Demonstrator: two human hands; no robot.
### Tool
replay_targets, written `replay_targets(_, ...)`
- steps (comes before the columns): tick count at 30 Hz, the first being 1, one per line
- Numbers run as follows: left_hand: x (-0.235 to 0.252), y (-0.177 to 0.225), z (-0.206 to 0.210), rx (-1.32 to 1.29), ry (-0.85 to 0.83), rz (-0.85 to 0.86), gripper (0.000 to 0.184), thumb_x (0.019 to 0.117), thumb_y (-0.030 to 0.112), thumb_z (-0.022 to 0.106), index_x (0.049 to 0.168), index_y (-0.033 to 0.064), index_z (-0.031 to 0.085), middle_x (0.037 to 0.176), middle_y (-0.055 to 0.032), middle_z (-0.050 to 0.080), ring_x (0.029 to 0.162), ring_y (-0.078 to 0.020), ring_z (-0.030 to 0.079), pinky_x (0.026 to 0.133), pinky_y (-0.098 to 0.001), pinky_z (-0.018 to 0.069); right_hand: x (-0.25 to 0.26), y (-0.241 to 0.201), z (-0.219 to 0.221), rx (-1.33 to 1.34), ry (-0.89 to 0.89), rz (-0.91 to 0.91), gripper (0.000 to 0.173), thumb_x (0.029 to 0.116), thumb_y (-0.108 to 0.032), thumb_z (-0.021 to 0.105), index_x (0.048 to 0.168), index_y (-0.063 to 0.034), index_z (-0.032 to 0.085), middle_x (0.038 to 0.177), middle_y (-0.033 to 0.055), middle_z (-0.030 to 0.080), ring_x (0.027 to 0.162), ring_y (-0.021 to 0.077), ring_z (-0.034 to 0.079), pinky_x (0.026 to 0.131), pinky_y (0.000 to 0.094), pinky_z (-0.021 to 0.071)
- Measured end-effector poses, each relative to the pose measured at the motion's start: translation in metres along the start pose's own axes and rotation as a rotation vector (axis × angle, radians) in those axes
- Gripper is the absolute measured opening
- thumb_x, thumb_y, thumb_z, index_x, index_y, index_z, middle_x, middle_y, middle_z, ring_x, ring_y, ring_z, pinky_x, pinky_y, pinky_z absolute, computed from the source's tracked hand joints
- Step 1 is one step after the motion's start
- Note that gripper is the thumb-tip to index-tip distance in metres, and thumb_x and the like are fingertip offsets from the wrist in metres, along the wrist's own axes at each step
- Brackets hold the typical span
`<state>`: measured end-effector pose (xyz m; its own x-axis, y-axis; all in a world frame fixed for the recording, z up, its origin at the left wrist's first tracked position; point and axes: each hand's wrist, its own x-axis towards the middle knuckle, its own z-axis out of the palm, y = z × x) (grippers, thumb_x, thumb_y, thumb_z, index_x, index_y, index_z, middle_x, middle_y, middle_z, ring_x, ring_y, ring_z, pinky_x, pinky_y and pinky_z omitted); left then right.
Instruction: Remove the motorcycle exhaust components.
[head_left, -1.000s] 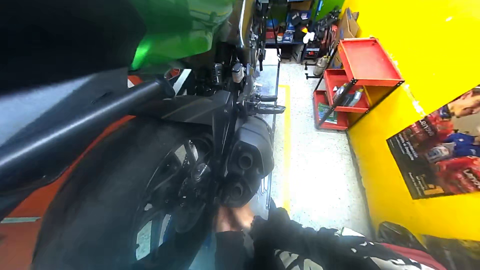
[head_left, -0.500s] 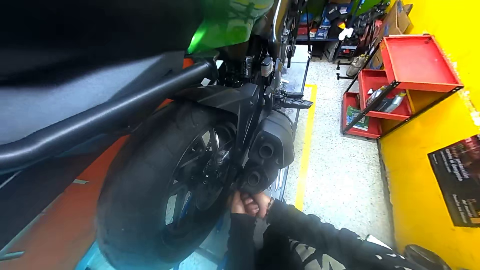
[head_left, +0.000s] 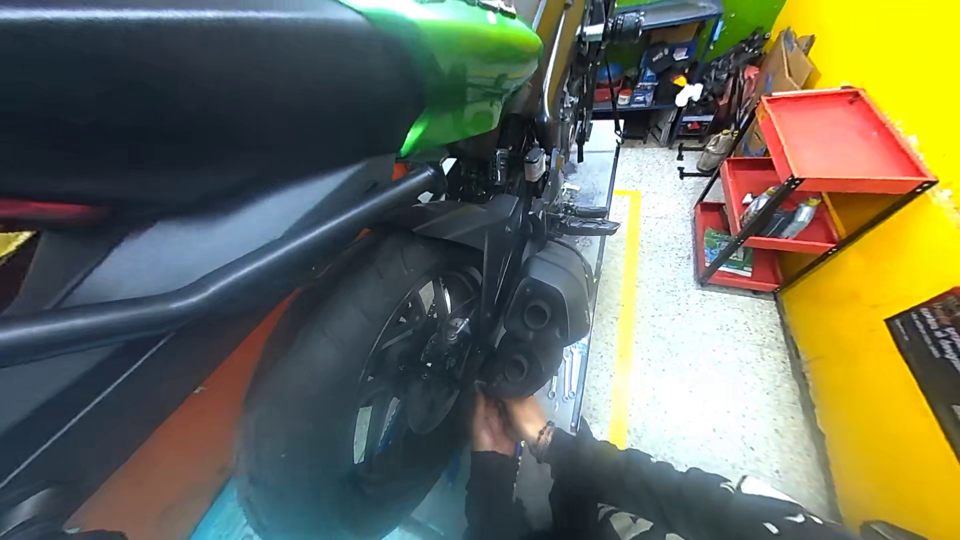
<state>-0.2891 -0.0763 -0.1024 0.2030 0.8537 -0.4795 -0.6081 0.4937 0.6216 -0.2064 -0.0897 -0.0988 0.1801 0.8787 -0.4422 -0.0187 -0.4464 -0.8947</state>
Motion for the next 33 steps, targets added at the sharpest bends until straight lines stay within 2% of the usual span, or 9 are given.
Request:
replay_targets(3, -0.001, -0.002, 0.001, 0.053, 0.073, -0.003, 0.047, 0.1118, 0.040, 0.032, 0.126, 0.0040, 0.058, 0.101, -0.0102, 0.069, 0.088, -0.0185, 0.068, 0.077, -0.0377, 0.0583, 0.013, 0.017, 0.006, 0.099, 0.028, -0.018, 0.039, 0.1009, -0.039, 0.055, 0.121, -0.0086, 0.070, 0.109, 0.0121, 0.071, 0.100, 0.0227, 0.067, 0.091, 0.0470, 0.0533)
replay_targets(8, -0.012, 0.016, 0.023, 0.081, 0.213, -0.227, 0.057, 0.1107, 0.045, 0.028, 0.073, 0.0085, 0.051, 0.046, -0.0015, 0.043, 0.031, -0.0127, 0.038, 0.030, -0.0282, 0.0352, -0.019, -0.039, -0.007, 0.613, -0.148, 0.460, 0.040, 0.1096, -0.029, 0.042, 0.073, -0.0146, 0.046, 0.048, -0.0060, 0.035, 0.035, 0.0038, 0.033, 0.035, 0.0184, 0.0297)
replay_targets(11, -0.009, 0.014, 0.031, 0.164, 0.344, -0.184, 0.050, 0.1101, 0.043, 0.036, 0.077, 0.0081, 0.051, 0.051, -0.0031, 0.044, 0.037, -0.0152, 0.041, 0.036, -0.0322, 0.0396, -0.014, -0.029, -0.012, 0.417, -0.166, 0.386, 0.035, 0.1094, -0.031, 0.042, 0.081, -0.0122, 0.052, 0.055, -0.0038, 0.041, 0.041, 0.0057, 0.038, 0.039, 0.0213, 0.0342)
replay_targets(14, -0.006, 0.006, 0.026, 0.148, 0.342, -0.064, 0.041, 0.1095, 0.036, 0.044, 0.119, 0.0008, 0.062, 0.100, -0.0161, 0.067, 0.085, -0.0246, 0.064, 0.073, -0.0448, 0.0554, 0.002, 0.005, -0.008, -0.108, -0.073, 0.016, 0.042, 0.1048, -0.043, 0.047, 0.111, -0.0087, 0.070, 0.096, 0.0086, 0.068, 0.086, 0.0186, 0.065, 0.079, 0.0424, 0.0542)
replay_targets(19, -0.007, 0.001, 0.020, -0.040, 0.133, -0.004, 0.047, 0.1115, 0.038, 0.033, 0.133, 0.0034, 0.056, 0.121, -0.0132, 0.067, 0.109, -0.0218, 0.065, 0.091, -0.0425, 0.0552, 0.005, 0.011, -0.006, -0.268, 0.014, -0.145, 0.049, 0.1042, -0.047, 0.046, 0.125, -0.0095, 0.070, 0.125, 0.0157, 0.069, 0.123, 0.0291, 0.062, 0.108, 0.0529, 0.0453)
replay_targets(22, 0.001, -0.004, 0.000, -0.060, -0.032, 0.008, 0.054, 0.1112, 0.044, 0.027, 0.141, 0.0052, 0.048, 0.129, -0.0123, 0.064, 0.116, -0.0209, 0.063, 0.096, -0.0418, 0.0539, 0.011, 0.018, -0.002, -0.099, 0.014, -0.115, 0.043, 0.1034, -0.042, 0.052, 0.122, -0.0072, 0.070, 0.119, 0.0144, 0.070, 0.116, 0.0254, 0.064, 0.103, 0.0486, 0.0489)
replay_targets(25, 0.003, -0.005, -0.003, 0.006, 0.073, -0.016, 0.045, 0.1115, 0.040, 0.034, 0.120, 0.0034, 0.060, 0.093, -0.0098, 0.069, 0.080, -0.0183, 0.068, 0.070, -0.0375, 0.0588, 0.003, 0.006, 0.004, 0.148, 0.015, 0.048, 0.033, 0.1047, -0.033, 0.051, 0.116, -0.0072, 0.069, 0.096, 0.0075, 0.069, 0.084, 0.0159, 0.064, 0.078, 0.0378, 0.0543)
replay_targets(28, -0.002, 0.003, 0.015, 0.160, 0.263, -0.067, 0.040, 0.1109, 0.032, 0.040, 0.088, 0.0041, 0.056, 0.054, -0.0037, 0.049, 0.038, -0.0122, 0.044, 0.035, -0.0277, 0.0392, -0.023, -0.041, -0.001, 0.512, -0.085, 0.337, 0.037, 0.1108, -0.028, 0.039, 0.079, -0.0131, 0.051, 0.052, -0.0051, 0.038, 0.038, 0.0048, 0.034, 0.037, 0.0204, 0.0313)
replay_targets(33, -0.008, 0.009, 0.029, 0.323, 0.410, -0.088, 0.039, 0.1097, 0.035, 0.043, 0.096, 0.0005, 0.057, 0.060, -0.0089, 0.052, 0.043, -0.0181, 0.048, 0.041, -0.0348, 0.0448, -0.022, -0.039, -0.013, 0.491, -0.231, 0.368, 0.040, 0.1115, -0.030, 0.035, 0.077, -0.0137, 0.048, 0.051, -0.0054, 0.036, 0.038, 0.0040, 0.034, 0.038, 0.0198, 0.0315)
